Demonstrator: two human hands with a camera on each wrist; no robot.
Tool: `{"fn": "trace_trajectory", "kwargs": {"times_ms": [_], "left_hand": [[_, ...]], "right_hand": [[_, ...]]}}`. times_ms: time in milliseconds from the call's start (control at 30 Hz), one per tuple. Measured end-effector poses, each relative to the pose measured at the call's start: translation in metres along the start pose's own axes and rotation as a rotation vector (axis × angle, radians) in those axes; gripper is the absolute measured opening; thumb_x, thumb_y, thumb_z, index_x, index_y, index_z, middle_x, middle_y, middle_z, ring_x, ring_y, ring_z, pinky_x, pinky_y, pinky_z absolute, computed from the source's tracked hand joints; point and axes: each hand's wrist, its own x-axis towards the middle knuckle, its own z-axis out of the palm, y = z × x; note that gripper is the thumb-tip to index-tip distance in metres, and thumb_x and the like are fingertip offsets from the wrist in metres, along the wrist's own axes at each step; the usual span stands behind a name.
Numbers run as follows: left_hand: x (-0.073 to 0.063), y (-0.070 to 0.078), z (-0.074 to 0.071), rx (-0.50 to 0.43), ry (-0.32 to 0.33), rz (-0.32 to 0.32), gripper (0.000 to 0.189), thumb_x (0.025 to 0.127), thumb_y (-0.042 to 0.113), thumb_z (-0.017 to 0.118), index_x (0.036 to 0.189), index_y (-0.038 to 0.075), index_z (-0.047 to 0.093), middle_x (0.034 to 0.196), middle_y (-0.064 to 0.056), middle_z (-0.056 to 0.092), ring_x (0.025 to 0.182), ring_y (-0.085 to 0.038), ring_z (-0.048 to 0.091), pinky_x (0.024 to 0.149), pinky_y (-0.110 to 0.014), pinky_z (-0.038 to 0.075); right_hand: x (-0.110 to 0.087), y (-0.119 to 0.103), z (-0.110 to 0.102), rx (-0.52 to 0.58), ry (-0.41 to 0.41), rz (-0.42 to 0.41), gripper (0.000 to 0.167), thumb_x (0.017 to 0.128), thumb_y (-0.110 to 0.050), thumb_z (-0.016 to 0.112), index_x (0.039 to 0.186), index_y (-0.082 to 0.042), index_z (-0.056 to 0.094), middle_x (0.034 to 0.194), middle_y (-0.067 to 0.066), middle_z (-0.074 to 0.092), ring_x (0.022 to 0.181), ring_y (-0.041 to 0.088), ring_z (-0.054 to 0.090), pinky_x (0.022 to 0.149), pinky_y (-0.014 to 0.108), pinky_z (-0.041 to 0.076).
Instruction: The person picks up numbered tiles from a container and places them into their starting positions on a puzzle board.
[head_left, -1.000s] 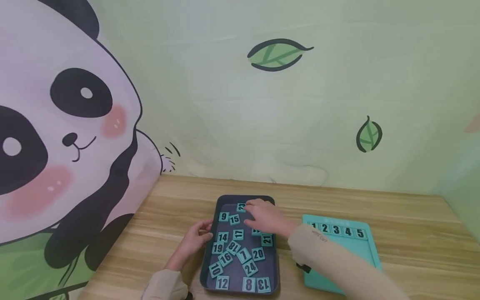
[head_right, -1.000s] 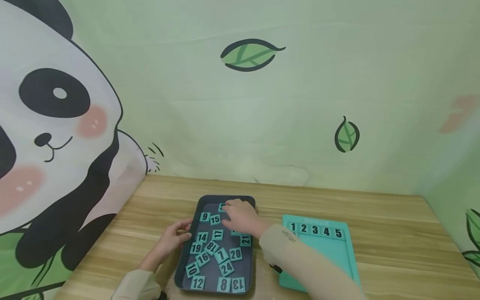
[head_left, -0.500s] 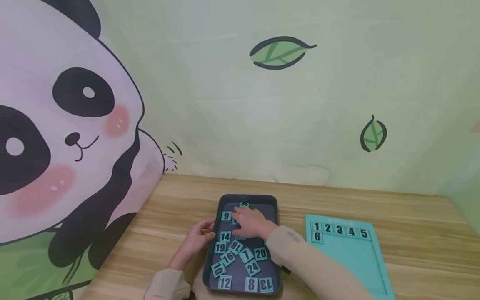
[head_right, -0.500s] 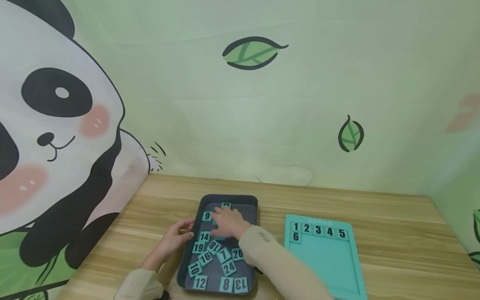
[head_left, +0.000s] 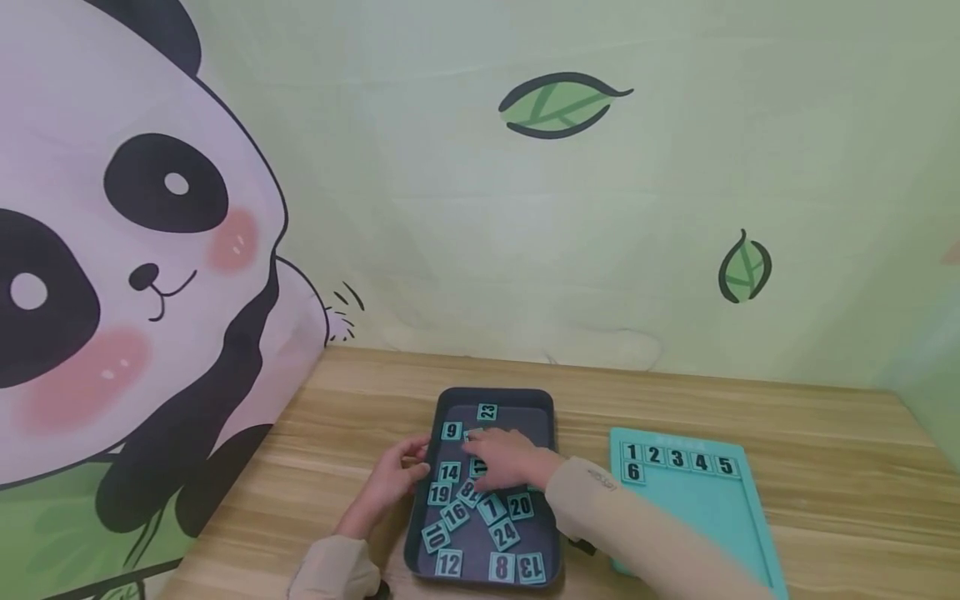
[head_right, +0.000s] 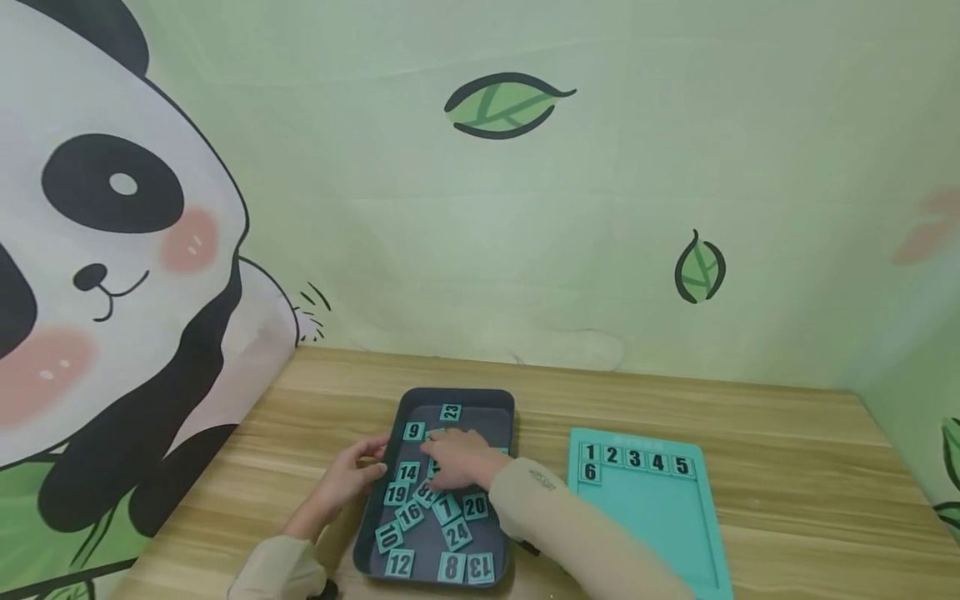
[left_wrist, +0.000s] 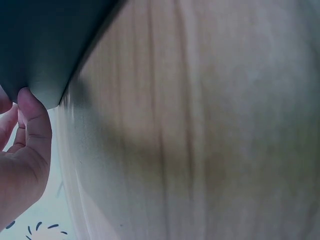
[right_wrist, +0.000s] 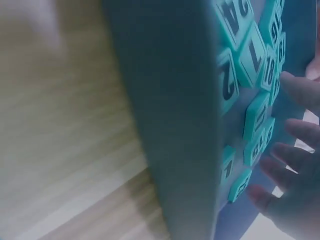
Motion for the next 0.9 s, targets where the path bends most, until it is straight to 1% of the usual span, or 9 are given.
{"fn": "trace_trajectory", "kwargs": {"times_ms": [100,167,333,467,600,767,900], "left_hand": [[0.000,0.000,-0.001,0.016,0.005,-0.006,0.041,0.086,0.002,0.048,0.126,0.006,0.046,0.109,-0.014,0.048,0.092,-0.022,0.053,0.065,-0.030,0.047],[0.000,0.001,-0.001,0.020,0.008,-0.010,0.040,0.086,0.002,0.048,0.126,0.006,0.046,0.109,-0.014,0.048,0.093,-0.023,0.052,0.066,-0.030,0.047],[0.000,0.001,-0.001,0.028,0.011,-0.011,0.040,0.086,0.002,0.047,0.126,0.006,0.046,0.109,-0.014,0.048,0.092,-0.022,0.052,0.065,-0.030,0.046],[-0.001,0.001,0.000,0.017,0.008,-0.003,0.040,0.085,0.001,0.048,0.126,0.004,0.046,0.108,-0.014,0.048,0.091,-0.022,0.052,0.064,-0.030,0.046],[0.000,0.001,0.000,0.013,0.006,-0.002,0.040,0.085,0.001,0.048,0.125,0.004,0.046,0.108,-0.014,0.048,0.091,-0.022,0.052,0.064,-0.030,0.046],[-0.001,0.001,0.000,0.016,0.006,-0.003,0.040,0.086,0.001,0.047,0.125,0.005,0.046,0.108,-0.014,0.048,0.092,-0.022,0.052,0.065,-0.030,0.046],[-0.001,0.000,0.000,0.015,0.003,0.006,0.039,0.086,0.002,0.047,0.125,0.006,0.046,0.108,-0.013,0.048,0.092,-0.022,0.052,0.066,-0.030,0.046]], "right_hand": [[-0.010,0.000,0.001,-0.033,0.030,-0.081,0.051,0.077,-0.033,0.064,0.125,-0.023,0.050,0.135,0.002,0.042,0.121,0.022,0.042,0.095,0.041,0.038],[-0.016,0.000,0.003,-0.043,0.047,-0.120,0.048,0.076,-0.030,0.065,0.122,-0.023,0.053,0.131,0.001,0.046,0.116,0.020,0.045,0.093,0.039,0.040],[-0.029,0.000,0.008,-0.060,0.075,-0.179,0.042,0.075,-0.028,0.066,0.116,-0.023,0.058,0.117,-0.003,0.054,0.103,0.014,0.049,0.088,0.032,0.042],[-0.035,0.003,0.013,-0.069,0.085,-0.221,0.036,0.075,-0.027,0.066,0.110,-0.023,0.061,0.109,-0.005,0.057,0.097,0.010,0.050,0.085,0.028,0.043],[-0.038,0.005,0.017,-0.058,0.074,-0.226,0.032,0.075,-0.026,0.065,0.107,-0.024,0.062,0.104,-0.007,0.059,0.092,0.007,0.050,0.081,0.025,0.043],[-0.041,0.007,0.021,-0.042,0.059,-0.206,0.030,0.076,-0.023,0.064,0.106,-0.024,0.062,0.108,-0.006,0.059,0.096,0.009,0.051,0.084,0.026,0.043],[-0.041,0.009,0.023,-0.037,0.070,-0.205,0.030,0.077,-0.025,0.062,0.107,-0.024,0.062,0.109,-0.006,0.059,0.097,0.008,0.051,0.084,0.026,0.042]]}}
